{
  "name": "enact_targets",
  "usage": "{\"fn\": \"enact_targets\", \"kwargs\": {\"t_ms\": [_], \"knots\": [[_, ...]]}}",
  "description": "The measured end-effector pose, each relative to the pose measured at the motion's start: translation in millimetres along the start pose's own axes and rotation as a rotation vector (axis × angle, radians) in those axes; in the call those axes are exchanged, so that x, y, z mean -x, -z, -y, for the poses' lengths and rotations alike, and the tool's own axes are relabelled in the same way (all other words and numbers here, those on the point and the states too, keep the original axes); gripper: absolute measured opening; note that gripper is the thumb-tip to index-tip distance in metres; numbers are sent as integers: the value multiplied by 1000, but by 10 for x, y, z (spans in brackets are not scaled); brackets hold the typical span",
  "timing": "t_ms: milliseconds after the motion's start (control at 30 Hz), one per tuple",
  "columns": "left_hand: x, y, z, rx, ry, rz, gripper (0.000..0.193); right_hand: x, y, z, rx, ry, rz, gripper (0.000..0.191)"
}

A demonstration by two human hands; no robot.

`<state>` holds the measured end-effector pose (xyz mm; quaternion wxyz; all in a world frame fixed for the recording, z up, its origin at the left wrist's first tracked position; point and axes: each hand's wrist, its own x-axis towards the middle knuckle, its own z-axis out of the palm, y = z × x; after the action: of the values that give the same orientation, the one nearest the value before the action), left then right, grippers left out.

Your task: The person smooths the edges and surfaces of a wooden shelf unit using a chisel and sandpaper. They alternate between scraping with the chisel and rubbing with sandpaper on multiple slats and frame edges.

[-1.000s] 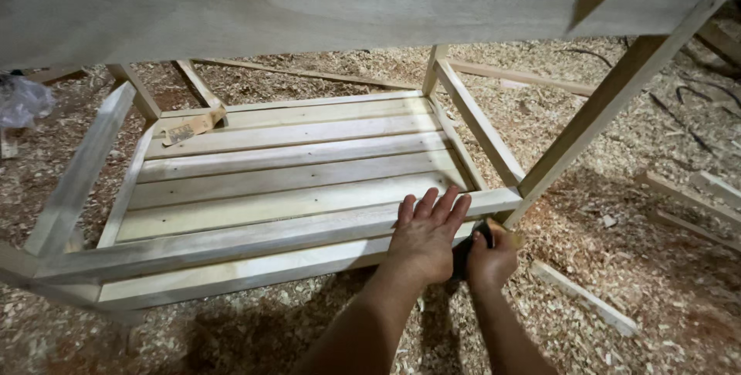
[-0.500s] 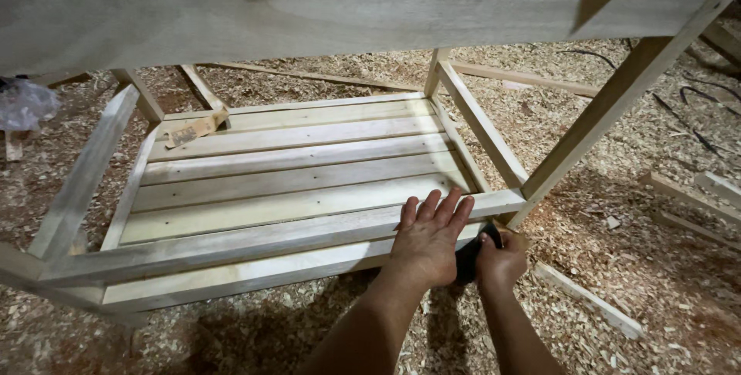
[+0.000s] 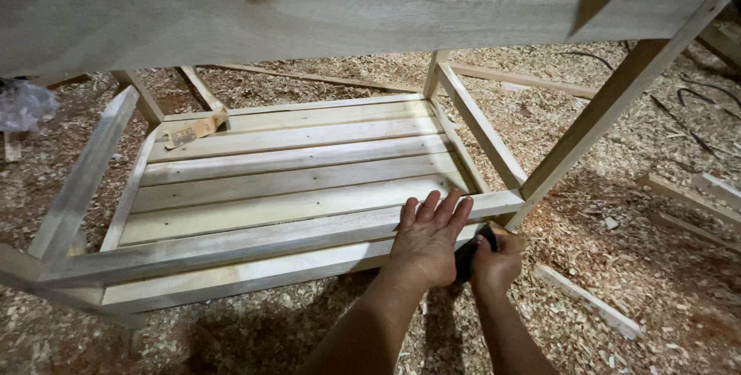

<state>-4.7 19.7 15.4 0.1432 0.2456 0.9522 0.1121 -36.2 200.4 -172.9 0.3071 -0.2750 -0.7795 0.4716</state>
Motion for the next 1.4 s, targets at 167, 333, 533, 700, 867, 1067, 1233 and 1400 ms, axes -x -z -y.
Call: {"fn": "enact_targets", "kwargs": {"t_ms": [167, 333, 533, 700, 867, 1067, 1233, 1400], "knots": [[10, 37, 10, 84, 5, 58, 110, 307, -144, 123, 129, 285, -2, 22], [-43, -39, 18, 44, -27, -65, 98, 682, -376, 143, -365, -310, 340, 41], [-23, -18, 22, 50, -3, 18, 107, 160, -85, 159, -34, -155, 37, 31], [-38, -35, 21, 29, -15, -18, 108, 306, -116, 299, -106, 68, 45, 25], [-86, -99, 40, 140, -38, -101, 87, 703, -306, 340, -95, -426, 309, 30], [-21, 4, 14, 80, 9, 6, 104, 151, -51, 179, -35, 108, 32, 27], [51, 72, -17, 54, 14, 17, 107, 49, -47, 141, 82, -83, -8, 24], [17, 34, 6, 115, -5, 38, 100, 395, -215, 42, 61, 28, 182, 16]]}}
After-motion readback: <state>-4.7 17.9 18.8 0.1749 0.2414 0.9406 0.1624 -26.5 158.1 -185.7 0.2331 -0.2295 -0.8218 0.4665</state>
